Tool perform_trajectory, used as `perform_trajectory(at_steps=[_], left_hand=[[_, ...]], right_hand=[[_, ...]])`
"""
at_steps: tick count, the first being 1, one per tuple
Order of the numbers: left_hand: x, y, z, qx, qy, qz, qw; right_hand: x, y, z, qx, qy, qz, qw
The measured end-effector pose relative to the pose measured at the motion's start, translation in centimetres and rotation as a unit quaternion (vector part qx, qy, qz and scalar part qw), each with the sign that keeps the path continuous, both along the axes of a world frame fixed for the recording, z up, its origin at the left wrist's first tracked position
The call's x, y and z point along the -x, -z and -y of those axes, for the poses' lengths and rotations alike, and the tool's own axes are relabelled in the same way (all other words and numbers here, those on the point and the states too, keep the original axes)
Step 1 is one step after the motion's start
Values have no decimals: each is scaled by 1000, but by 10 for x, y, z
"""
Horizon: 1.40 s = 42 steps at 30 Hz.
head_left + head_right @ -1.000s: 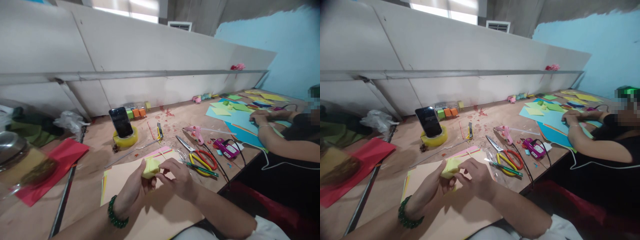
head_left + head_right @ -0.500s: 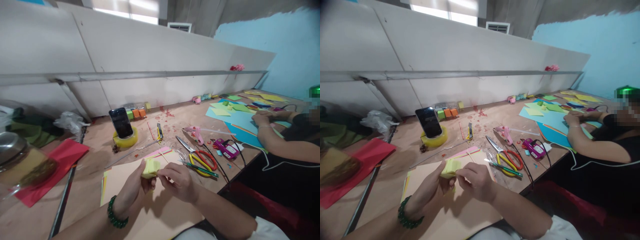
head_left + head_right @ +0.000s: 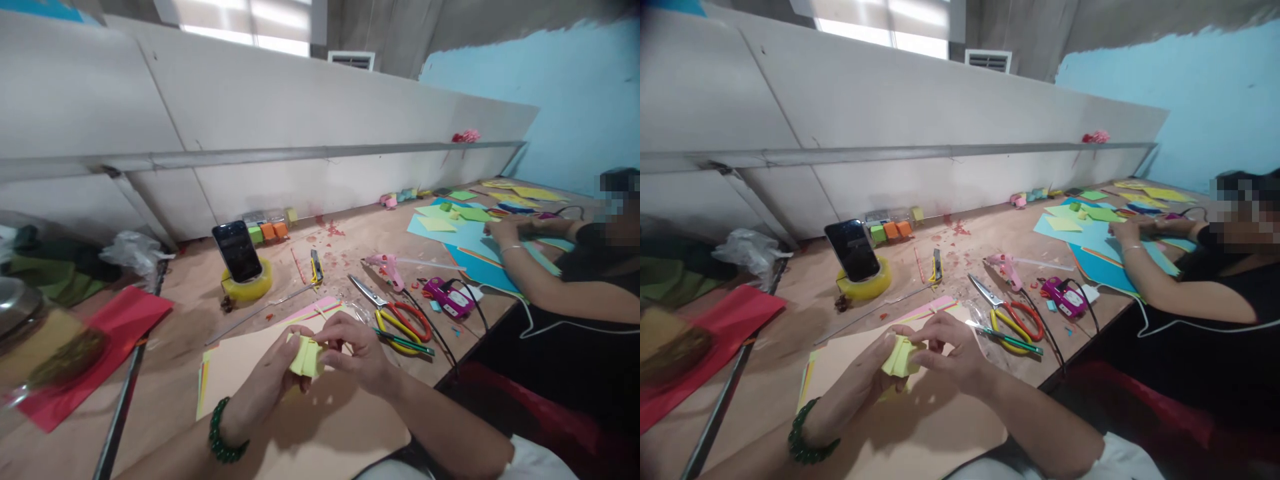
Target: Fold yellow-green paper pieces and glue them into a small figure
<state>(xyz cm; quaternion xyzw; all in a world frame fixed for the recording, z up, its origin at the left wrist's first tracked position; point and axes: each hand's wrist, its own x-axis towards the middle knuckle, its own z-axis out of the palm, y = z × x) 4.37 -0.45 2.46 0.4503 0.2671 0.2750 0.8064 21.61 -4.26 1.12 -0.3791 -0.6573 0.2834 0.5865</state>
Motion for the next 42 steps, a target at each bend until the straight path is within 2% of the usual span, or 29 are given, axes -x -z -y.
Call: perform_trajectory(at_steps=[3, 9, 13, 18, 22, 25, 27, 29, 32, 38, 42], left_hand=[[2, 4, -2, -27, 28, -17, 999], [2, 0, -2, -34, 35, -49, 998], [3, -1, -3, -34, 34, -34, 998], [6, -4, -6, -76, 27, -54, 995], [9, -8, -7, -156, 8, -83, 984], [11, -11, -7, -215, 2, -94, 972], [11, -13, -7, -198, 36, -81, 976], [10, -15, -6, -149, 86, -60, 983], [8, -17, -5, -98, 140, -43, 984], [9, -17, -7, -130, 141, -62, 980], [10, -16, -7, -113, 130, -57, 983]], right_hand=[[1, -1, 0, 23, -6, -33, 999], [-1, -7, 3, 26, 6, -9, 1000], [-2, -7, 5, 37, -29, -12, 999], [-1, -7, 5, -5, -13, 19, 1000], [-3, -6, 5, -6, 17, 25, 1000], [-6, -7, 4, 8, -2, 34, 999], [-8, -9, 4, 5, -36, 41, 998], [-9, -12, 5, -4, -65, 47, 997], [-8, -15, 7, -11, -77, 61, 995], [-4, -12, 8, -28, -39, 63, 997], [-6, -14, 9, -38, -13, 44, 998]])
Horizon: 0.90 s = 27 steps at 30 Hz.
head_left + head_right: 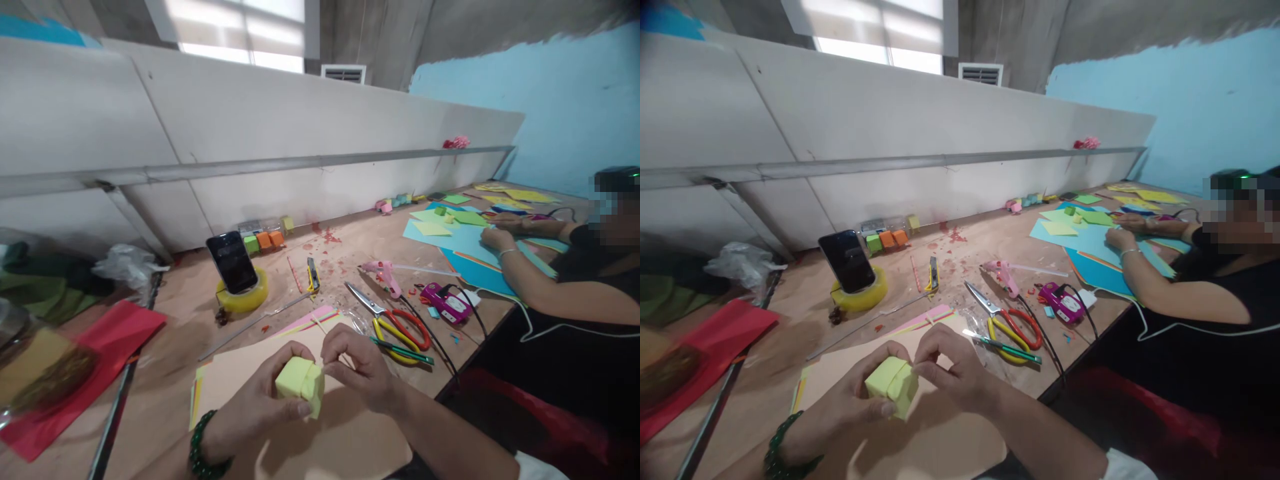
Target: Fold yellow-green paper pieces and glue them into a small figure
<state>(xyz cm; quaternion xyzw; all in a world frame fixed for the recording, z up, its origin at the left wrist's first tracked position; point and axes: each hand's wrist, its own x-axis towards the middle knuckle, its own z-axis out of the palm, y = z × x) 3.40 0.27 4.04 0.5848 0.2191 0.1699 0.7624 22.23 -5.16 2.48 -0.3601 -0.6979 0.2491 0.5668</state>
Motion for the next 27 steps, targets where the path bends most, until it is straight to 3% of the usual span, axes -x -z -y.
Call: perform_trajectory(at_steps=[7, 9, 11, 15, 20, 27], left_hand=[[-4, 1, 4, 30, 14, 26, 999], [-5, 2, 3, 16, -8, 14, 1000], [-4, 3, 2, 25, -47, -5, 999], [-4, 7, -1, 108, -144, -2, 984], [-6, 7, 2, 170, -180, 17, 969], [-9, 2, 10, 168, -212, 13, 963]], right_hand=[[-1, -6, 2, 7, -111, 62, 992], [0, -5, 2, 5, -92, 56, 994], [1, -2, 2, 9, -30, 44, 999], [0, 3, 3, -29, 86, 36, 995], [4, 6, 3, -92, 103, 117, 983], [12, 9, 0, -100, 83, 144, 981]])
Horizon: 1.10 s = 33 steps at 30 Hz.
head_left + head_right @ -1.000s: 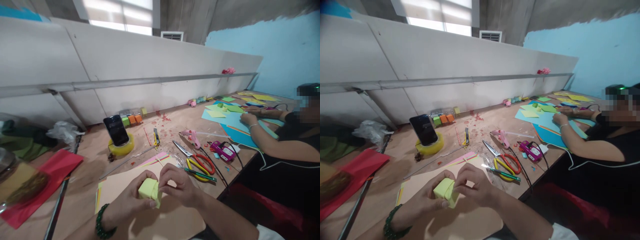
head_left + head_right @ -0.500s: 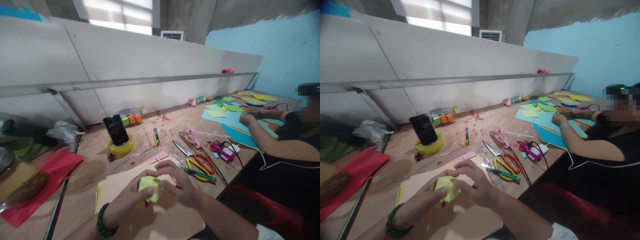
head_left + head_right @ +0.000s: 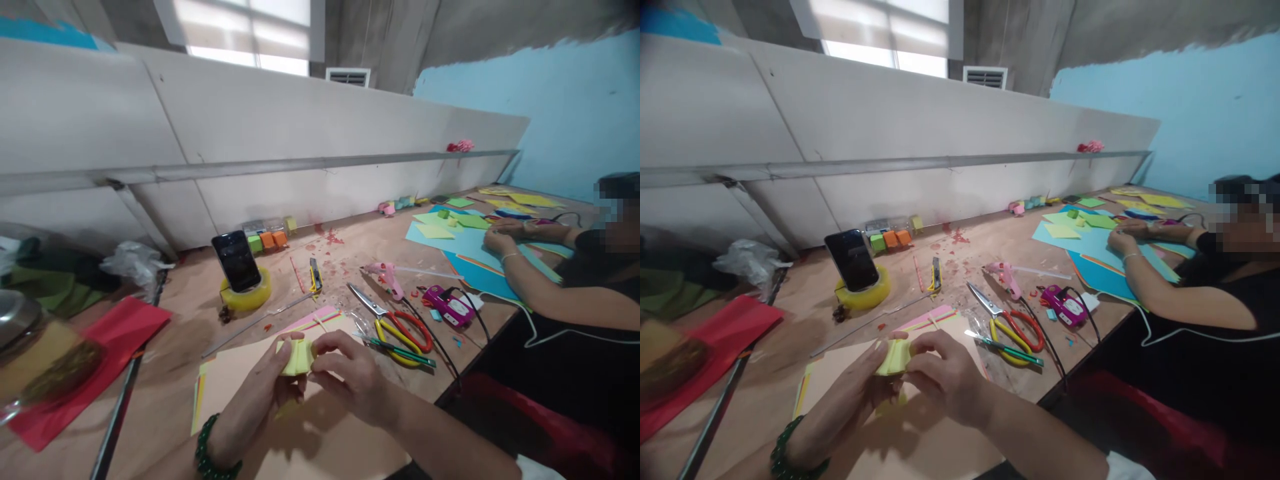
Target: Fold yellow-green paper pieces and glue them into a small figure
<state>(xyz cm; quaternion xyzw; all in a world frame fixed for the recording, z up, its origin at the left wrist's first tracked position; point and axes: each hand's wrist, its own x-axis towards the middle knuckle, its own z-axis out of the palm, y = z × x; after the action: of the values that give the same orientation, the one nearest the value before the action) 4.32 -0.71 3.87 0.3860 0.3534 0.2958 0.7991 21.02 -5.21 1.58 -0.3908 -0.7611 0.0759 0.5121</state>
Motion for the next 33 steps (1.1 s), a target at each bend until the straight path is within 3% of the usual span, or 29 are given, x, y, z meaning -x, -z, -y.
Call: perform_trajectory(at_steps=[4, 11, 14, 18, 24, 27, 31, 33], left_hand=[[5, -7, -8, -17, -16, 15, 1000], [20, -27, -28, -9, -154, 43, 987], [19, -30, -30, -20, -179, 48, 982], [16, -24, -33, -7, -204, 32, 978], [16, -14, -36, 7, -166, 40, 985], [17, -11, -36, -4, -153, 37, 988], [17, -8, -35, -20, -116, 11, 993], [18, -5, -35, -36, -85, 6, 996]], right_hand=[[-5, -5, 1, -11, 3, -23, 1000], [-14, -6, -2, -10, 38, -43, 998], [-13, -4, -1, 42, 4, -16, 999], [-3, 0, -1, 123, -58, 98, 986], [12, 11, -4, 158, -65, 261, 950], [7, 6, 1, 143, -35, 254, 956], [-22, -9, 9, 133, 24, 196, 971], [-49, -16, 9, 175, 118, 191, 959]])
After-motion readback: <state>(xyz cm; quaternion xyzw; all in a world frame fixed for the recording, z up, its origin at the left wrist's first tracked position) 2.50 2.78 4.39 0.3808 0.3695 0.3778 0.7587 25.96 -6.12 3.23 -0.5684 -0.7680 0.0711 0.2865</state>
